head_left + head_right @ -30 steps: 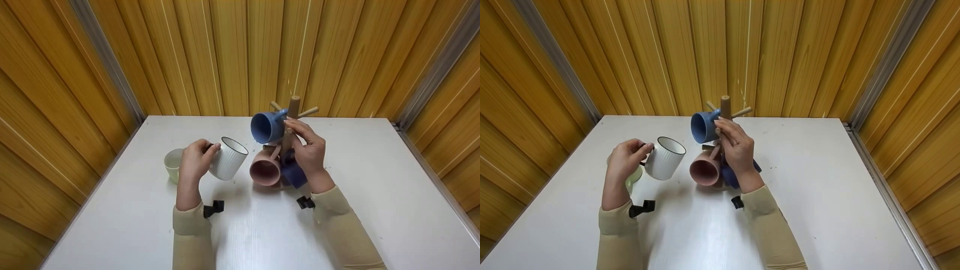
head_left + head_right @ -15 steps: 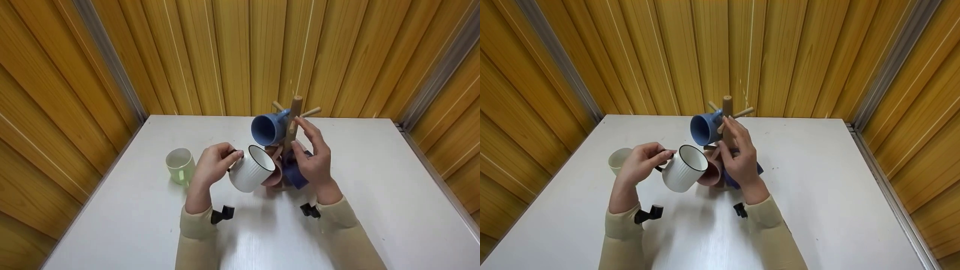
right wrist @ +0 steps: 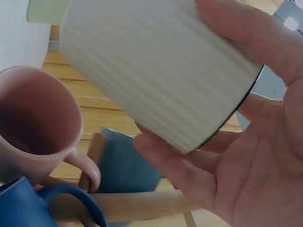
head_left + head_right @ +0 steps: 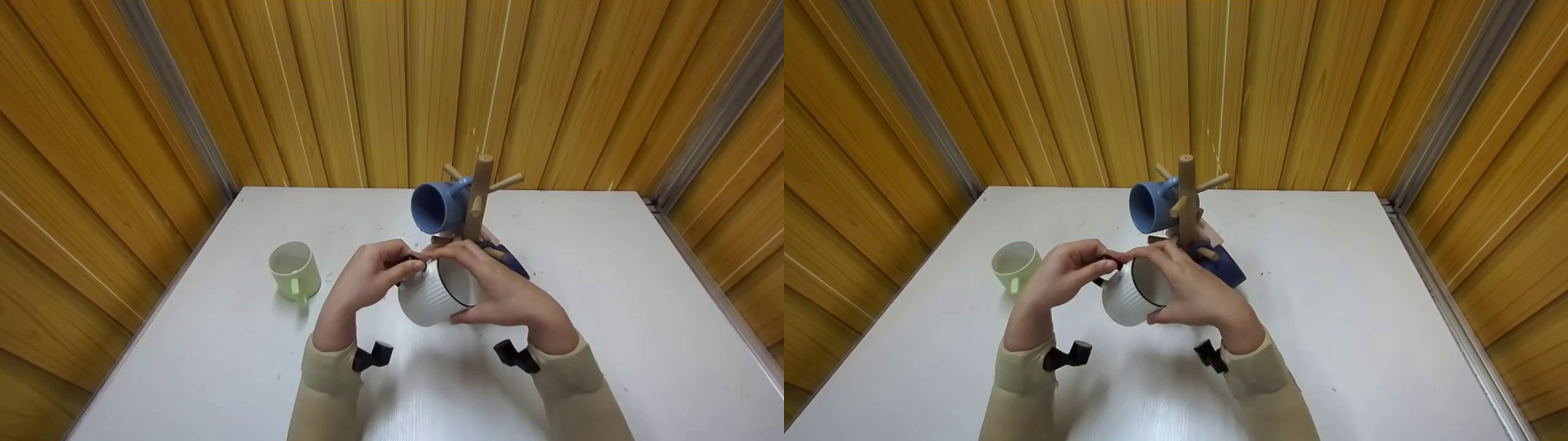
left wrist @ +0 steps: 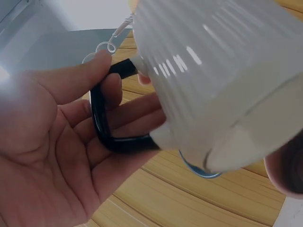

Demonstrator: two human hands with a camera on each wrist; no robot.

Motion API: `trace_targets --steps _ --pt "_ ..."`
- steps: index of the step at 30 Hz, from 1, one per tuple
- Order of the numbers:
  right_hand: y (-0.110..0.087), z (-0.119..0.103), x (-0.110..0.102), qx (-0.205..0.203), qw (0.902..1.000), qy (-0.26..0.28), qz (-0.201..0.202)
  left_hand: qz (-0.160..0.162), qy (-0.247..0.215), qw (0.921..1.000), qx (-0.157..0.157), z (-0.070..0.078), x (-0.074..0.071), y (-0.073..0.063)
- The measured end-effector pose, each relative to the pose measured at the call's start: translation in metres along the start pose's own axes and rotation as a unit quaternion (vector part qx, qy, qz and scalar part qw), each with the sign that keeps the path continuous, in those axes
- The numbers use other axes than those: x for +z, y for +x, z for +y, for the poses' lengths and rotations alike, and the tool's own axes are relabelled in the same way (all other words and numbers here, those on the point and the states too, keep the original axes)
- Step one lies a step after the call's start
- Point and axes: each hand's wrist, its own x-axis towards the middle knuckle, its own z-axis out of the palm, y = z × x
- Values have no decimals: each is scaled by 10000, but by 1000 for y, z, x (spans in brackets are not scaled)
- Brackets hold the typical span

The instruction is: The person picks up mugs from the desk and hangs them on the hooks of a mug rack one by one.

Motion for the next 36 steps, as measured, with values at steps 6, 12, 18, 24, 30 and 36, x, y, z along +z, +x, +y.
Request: trace_targets --steps 6,12,18,24,30,36 --pt "-11 3 -17 -319 9991 158 212 -764 -388 9962 179 -4 5 4" --pt "-20 10 -33 141 9919 1029 727 -1188 -558 9912 -165 -10 14 12" --pt "-22 27 -41 704 9793 1300 1384 -425 -1220 9877 -883 -11 32 25" --pt "-21 46 -41 1202 9671 1542 1625 311 -1546 9774 -1410 -12 53 34" --pt "-17 58 -38 1562 9617 1603 1585 586 -1549 9733 -1587 -13 62 36" --pt "-16 67 -36 1743 9621 1457 1509 481 -1312 9795 -1448 -14 66 36"
